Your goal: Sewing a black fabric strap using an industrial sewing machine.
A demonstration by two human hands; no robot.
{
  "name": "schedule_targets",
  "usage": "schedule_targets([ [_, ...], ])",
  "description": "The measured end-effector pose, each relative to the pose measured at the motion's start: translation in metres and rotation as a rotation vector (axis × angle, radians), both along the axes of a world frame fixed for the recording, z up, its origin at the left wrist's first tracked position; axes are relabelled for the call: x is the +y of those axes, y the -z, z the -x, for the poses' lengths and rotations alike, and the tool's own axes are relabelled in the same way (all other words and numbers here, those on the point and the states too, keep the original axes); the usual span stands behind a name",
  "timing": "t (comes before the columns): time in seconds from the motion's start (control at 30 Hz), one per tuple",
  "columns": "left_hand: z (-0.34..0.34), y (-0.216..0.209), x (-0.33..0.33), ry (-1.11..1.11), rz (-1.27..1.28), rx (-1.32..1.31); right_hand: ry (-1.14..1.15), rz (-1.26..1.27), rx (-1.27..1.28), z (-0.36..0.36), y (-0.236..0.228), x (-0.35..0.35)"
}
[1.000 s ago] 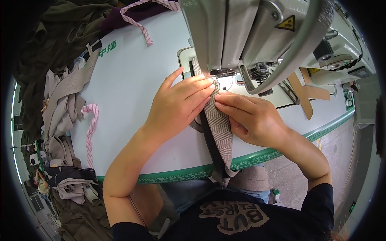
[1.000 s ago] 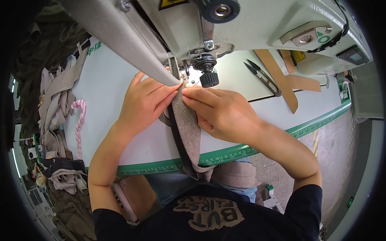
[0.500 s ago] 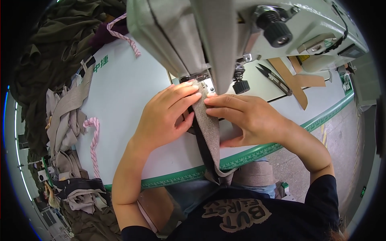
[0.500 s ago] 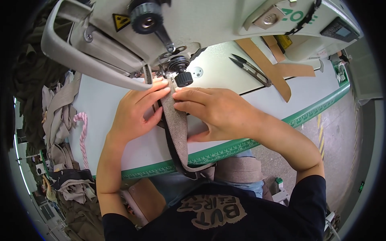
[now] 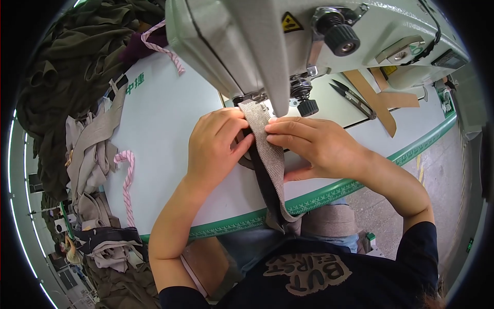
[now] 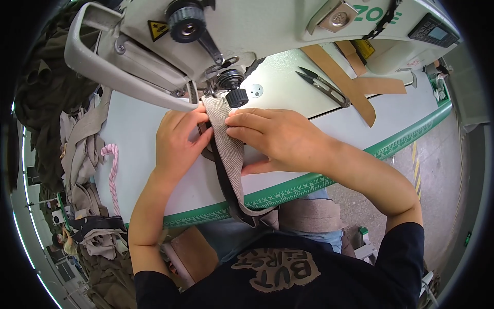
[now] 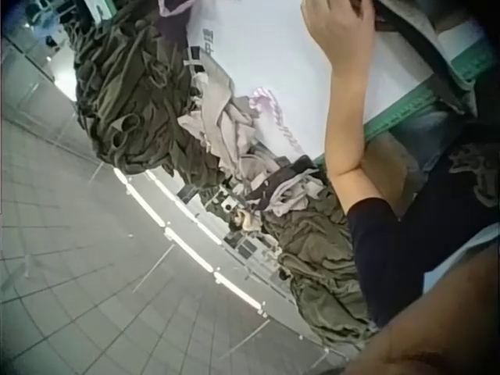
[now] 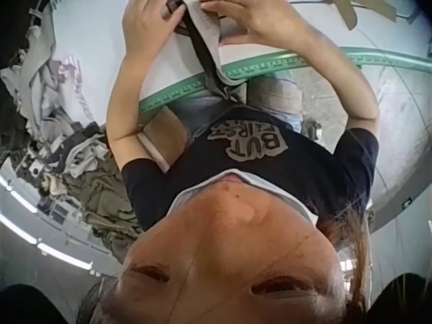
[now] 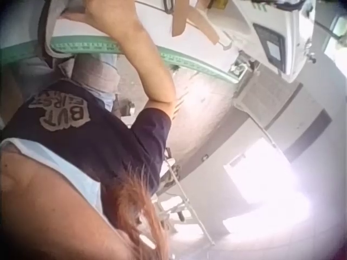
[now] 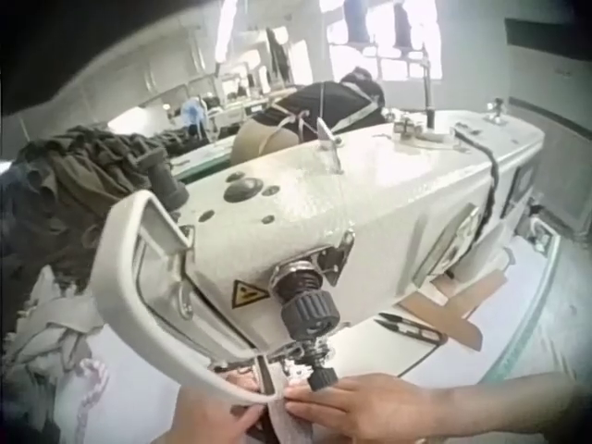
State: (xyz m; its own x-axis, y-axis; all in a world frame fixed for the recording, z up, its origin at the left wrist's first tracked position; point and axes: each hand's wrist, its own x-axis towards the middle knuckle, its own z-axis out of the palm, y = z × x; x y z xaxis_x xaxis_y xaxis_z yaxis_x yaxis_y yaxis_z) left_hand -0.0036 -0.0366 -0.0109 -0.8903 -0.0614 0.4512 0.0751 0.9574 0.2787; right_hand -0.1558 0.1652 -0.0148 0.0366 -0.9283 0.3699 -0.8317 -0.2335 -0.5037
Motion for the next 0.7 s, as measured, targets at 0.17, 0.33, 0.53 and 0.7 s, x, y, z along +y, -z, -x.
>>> schedule_targets([
  [0.17,-0.002,0.004,-0.005,0.105,0.121,0.023,0.004,0.01,0.015,-0.001,-0.001,-0.003],
  [0.33,-0.001,-0.002,-0.002,0.088,0.134,-0.006,0.009,0.019,0.016,-0.002,-0.001,-0.002],
  [0.53,0.0,-0.006,0.006,0.008,0.073,-0.059,0.008,0.039,0.009,0.001,0.001,0.0],
  [0.7,0.0,-0.004,0.007,0.005,0.171,-0.083,0.021,0.06,0.055,0.002,0.004,0.0],
])
